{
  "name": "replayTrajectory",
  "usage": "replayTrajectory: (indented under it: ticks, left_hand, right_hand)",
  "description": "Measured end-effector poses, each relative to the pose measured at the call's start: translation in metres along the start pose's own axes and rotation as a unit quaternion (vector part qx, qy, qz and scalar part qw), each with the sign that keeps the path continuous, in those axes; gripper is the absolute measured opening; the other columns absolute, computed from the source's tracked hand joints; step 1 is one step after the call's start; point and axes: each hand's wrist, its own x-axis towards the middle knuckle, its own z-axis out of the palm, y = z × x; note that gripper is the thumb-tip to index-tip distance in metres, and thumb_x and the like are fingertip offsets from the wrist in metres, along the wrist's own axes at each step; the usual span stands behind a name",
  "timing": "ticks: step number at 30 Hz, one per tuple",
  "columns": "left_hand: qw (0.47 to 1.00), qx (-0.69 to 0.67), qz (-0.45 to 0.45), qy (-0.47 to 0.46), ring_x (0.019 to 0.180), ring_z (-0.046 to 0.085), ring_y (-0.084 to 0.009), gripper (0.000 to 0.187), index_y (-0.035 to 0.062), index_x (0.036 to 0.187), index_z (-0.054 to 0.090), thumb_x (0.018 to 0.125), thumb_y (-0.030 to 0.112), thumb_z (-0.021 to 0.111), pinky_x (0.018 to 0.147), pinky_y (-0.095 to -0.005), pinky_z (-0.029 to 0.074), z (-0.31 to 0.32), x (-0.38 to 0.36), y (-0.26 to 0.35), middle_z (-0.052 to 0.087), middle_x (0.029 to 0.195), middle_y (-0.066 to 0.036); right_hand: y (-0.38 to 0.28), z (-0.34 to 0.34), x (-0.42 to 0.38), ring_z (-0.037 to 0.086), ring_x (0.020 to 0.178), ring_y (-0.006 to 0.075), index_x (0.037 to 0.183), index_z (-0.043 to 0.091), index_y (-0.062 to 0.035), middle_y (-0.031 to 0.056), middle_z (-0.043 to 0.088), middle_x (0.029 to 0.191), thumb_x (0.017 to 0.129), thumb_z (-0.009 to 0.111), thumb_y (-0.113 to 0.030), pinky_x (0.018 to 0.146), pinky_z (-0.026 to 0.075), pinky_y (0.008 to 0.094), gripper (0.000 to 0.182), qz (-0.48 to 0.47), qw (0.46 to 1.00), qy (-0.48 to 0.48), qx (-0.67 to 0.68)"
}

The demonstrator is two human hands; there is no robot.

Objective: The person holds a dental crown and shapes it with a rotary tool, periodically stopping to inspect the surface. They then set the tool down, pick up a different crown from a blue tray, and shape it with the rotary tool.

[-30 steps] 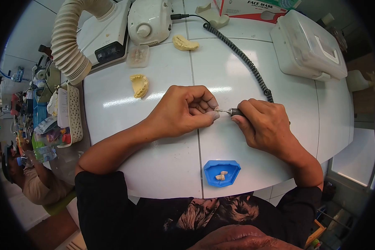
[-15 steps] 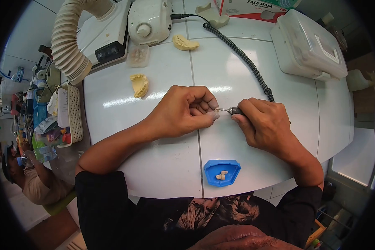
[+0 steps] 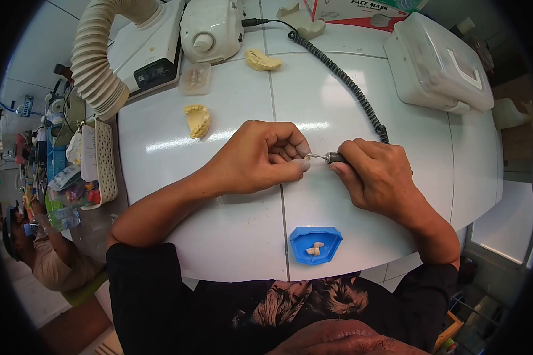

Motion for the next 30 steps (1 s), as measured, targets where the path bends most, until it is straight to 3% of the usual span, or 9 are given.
replayTrajectory:
  ticks: [13,30]
  left_hand:
    - [0.999,0.020,0.031,0.019,0.099,0.075,-0.0110,0.022,-0.0018,0.111,0.069,0.093,0.000,0.081,0.091,-0.0241,0.063,0.0003,0.0009,-0.0080,0.075,0.105,-0.007]
    - [0.998,0.035,0.036,0.027,0.098,0.073,-0.0099,0.020,-0.0014,0.109,0.069,0.093,0.001,0.081,0.089,-0.0244,0.062,0.0017,0.0003,-0.0061,0.075,0.104,-0.006]
  right_hand:
    - [-0.0011,0.0024,-0.0017,0.067,0.059,0.0274,0.087,0.062,-0.0071,0.0074,0.063,0.072,0.102,0.076,-0.027,0.051,0.049,0.0401,0.028,0.001,1.000,0.010,-0.004]
    - [-0.0008,-0.0003,-0.0003,0.067,0.058,0.0280,0.088,0.063,-0.0070,0.0078,0.064,0.072,0.101,0.076,-0.027,0.051,0.050,0.0400,0.028,-0.008,1.000,-0.002,-0.004]
